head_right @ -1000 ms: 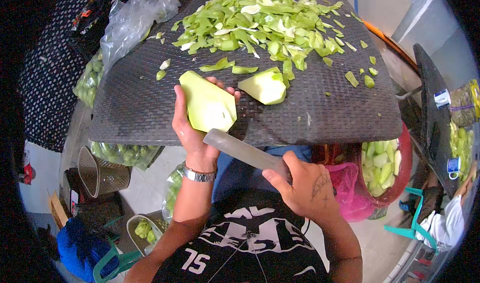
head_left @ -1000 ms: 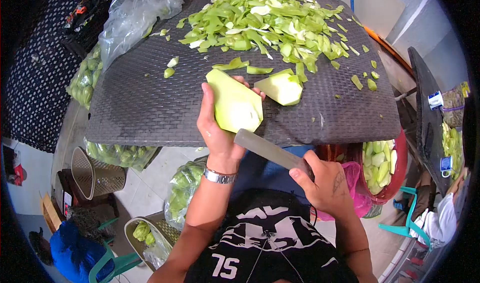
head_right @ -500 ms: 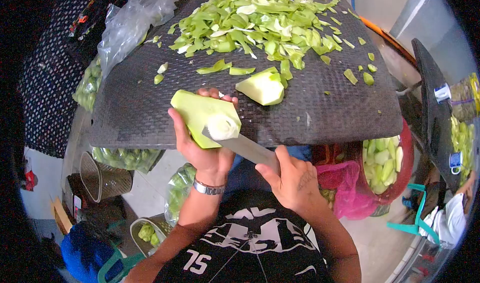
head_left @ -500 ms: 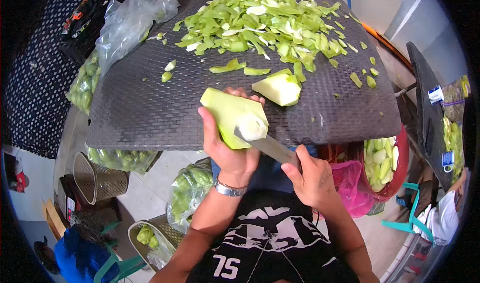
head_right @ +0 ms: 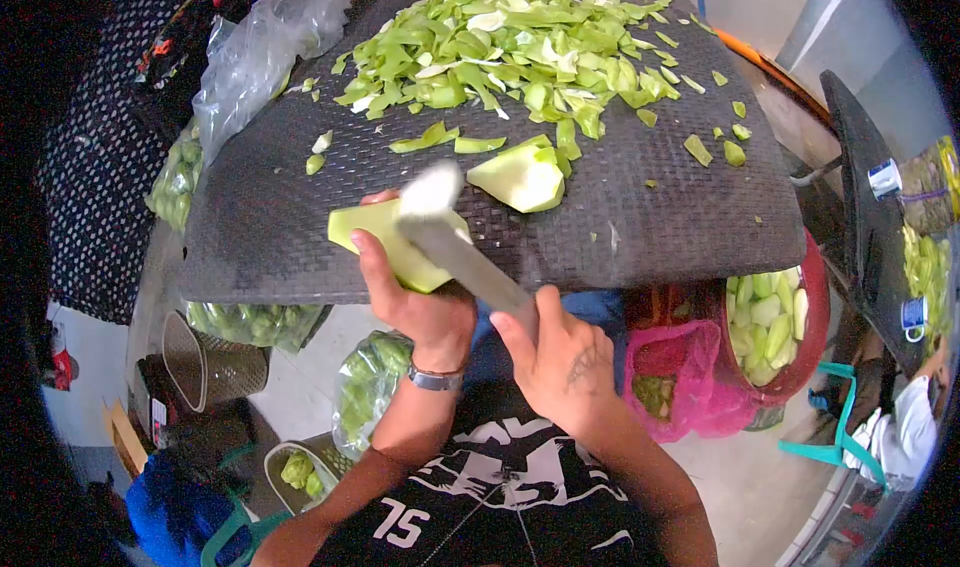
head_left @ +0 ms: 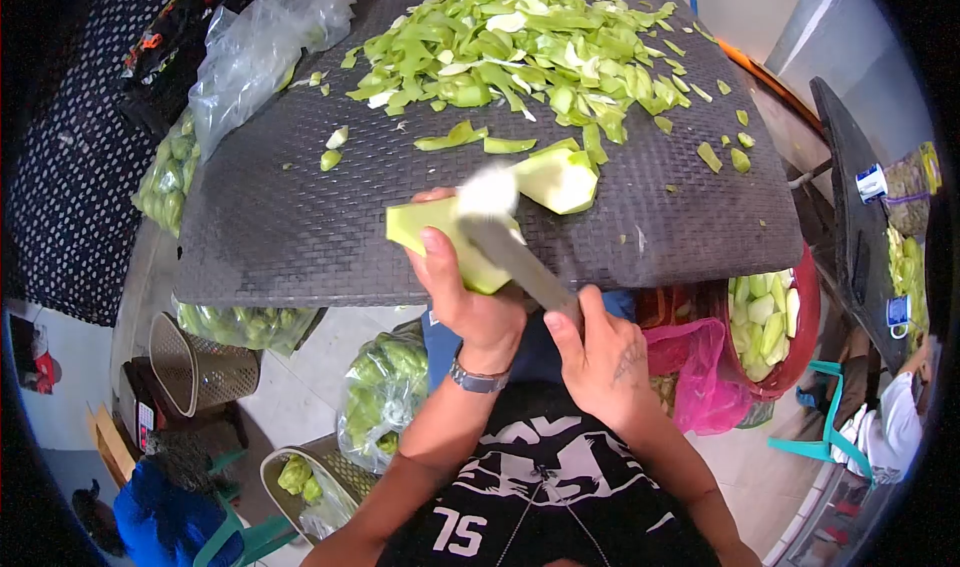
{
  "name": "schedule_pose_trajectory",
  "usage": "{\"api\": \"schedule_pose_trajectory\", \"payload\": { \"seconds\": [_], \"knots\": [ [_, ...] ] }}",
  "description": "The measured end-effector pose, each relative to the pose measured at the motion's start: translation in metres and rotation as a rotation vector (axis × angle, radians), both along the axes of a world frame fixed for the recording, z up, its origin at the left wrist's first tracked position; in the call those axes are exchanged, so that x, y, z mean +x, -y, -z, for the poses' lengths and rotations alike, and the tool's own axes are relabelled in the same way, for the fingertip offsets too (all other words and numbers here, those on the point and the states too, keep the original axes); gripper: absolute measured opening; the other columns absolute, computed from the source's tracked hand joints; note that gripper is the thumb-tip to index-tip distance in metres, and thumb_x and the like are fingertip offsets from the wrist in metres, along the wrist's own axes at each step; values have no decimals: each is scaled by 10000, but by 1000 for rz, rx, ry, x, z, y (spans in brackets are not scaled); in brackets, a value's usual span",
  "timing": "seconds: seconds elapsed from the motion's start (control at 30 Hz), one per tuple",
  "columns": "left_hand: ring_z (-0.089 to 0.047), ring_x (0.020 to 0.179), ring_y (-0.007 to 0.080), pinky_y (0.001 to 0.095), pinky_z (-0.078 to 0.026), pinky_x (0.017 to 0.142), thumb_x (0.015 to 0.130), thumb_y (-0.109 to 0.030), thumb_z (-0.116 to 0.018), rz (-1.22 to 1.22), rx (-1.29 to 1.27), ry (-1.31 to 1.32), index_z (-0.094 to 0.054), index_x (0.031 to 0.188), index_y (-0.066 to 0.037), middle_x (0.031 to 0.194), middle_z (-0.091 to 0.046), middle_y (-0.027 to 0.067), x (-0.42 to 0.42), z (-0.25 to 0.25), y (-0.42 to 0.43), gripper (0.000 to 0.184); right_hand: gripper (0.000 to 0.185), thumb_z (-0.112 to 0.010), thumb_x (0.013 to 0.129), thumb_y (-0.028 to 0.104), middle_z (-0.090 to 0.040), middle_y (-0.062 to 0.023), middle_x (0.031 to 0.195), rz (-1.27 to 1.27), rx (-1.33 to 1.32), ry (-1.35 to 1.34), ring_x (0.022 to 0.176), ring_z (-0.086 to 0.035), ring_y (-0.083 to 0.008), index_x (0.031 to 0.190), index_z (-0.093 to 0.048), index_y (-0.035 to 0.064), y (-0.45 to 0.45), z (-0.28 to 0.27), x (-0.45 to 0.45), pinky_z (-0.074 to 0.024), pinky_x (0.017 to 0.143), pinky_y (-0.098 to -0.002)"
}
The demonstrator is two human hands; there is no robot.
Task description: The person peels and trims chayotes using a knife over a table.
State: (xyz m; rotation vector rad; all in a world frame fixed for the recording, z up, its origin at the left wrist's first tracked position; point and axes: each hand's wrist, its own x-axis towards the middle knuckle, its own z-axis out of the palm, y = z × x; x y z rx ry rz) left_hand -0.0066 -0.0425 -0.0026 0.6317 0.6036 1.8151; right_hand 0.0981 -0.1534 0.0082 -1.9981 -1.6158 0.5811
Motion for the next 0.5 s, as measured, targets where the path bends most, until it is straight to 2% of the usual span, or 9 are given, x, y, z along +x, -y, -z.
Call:
{"api": "schedule_pose_trajectory", "payload": {
  "seconds": [0.07,0.13,0.17,0.2,0.23,0.27,0.3,0.4,0.5],
  "knots": [
    [-639,1077,261,437,-540,943,1066,-468,-505,25,102,-112,-525,1299,-63,1202,-597,108,7,-2,1,467,466,-522,1051,491,-674,-316,801,3,6,-77,754,-658,-554,1034,-527,26,-17,-3,-1,-511,675,-634],
    [-675,1004,272,464,-555,955,1052,-415,-548,35,-81,43,-578,1222,-66,1107,-652,116,10,-11,-7,390,481,-491,1062,496,-657,-349,802,-26,10,-177,777,-644,-577,1029,-536,19,-37,-8,3,-497,696,-657],
    [-681,986,280,480,-557,961,1046,-399,-564,71,-137,142,-587,1203,-65,1078,-665,118,6,-11,-20,370,593,-411,1071,593,-641,-258,681,-57,134,-156,584,-655,-454,1008,-541,18,-49,9,9,-508,544,-554],
    [-688,968,289,497,-559,966,1040,-382,-579,106,-193,241,-597,1184,-63,1050,-678,121,0,-13,-31,350,636,-377,1063,634,-603,-196,653,-69,-30,-449,531,-613,-371,1003,-540,22,-59,5,15,-482,498,-491],
    [-696,939,317,569,-548,977,1018,-332,-620,141,-251,355,-609,1133,-61,981,-694,130,-7,-18,-38,295,680,-343,1055,675,-566,-134,625,-80,-197,-739,478,-570,-288,999,-539,26,-71,-2,23,-456,452,-428],
    [-691,974,330,640,-521,994,1005,-316,-638,257,-185,405,-600,1130,-54,1003,-691,140,-17,-12,-47,293,724,-309,1047,716,-529,-71,597,-92,-365,-1026,425,-527,-206,994,-538,31,-78,-10,26,-429,407,-365],
    [-688,994,339,653,-510,1006,998,-318,-645,307,-224,424,-607,1132,-52,1016,-695,139,-22,-14,-51,300,782,-248,1023,772,-409,40,622,-35,-372,-1109,438,-383,-52,976,-534,45,-78,-30,21,-329,389,-231],
    [-673,1046,360,673,-491,1024,991,-341,-652,446,-299,425,-615,1154,-45,1071,-692,143,-38,-15,-55,340,749,-265,1048,730,-451,16,603,-60,-288,-1067,426,-403,-86,988,-553,42,-79,-32,28,-352,399,-260],
    [-658,1091,368,658,-494,1023,996,-409,-630,492,-296,368,-607,1199,-36,1133,-676,151,-45,-8,-59,425,759,-261,1056,716,-504,-17,632,-120,-254,-767,434,-438,-88,994,-592,35,-69,-23,29,-372,406,-252]
  ]
}}
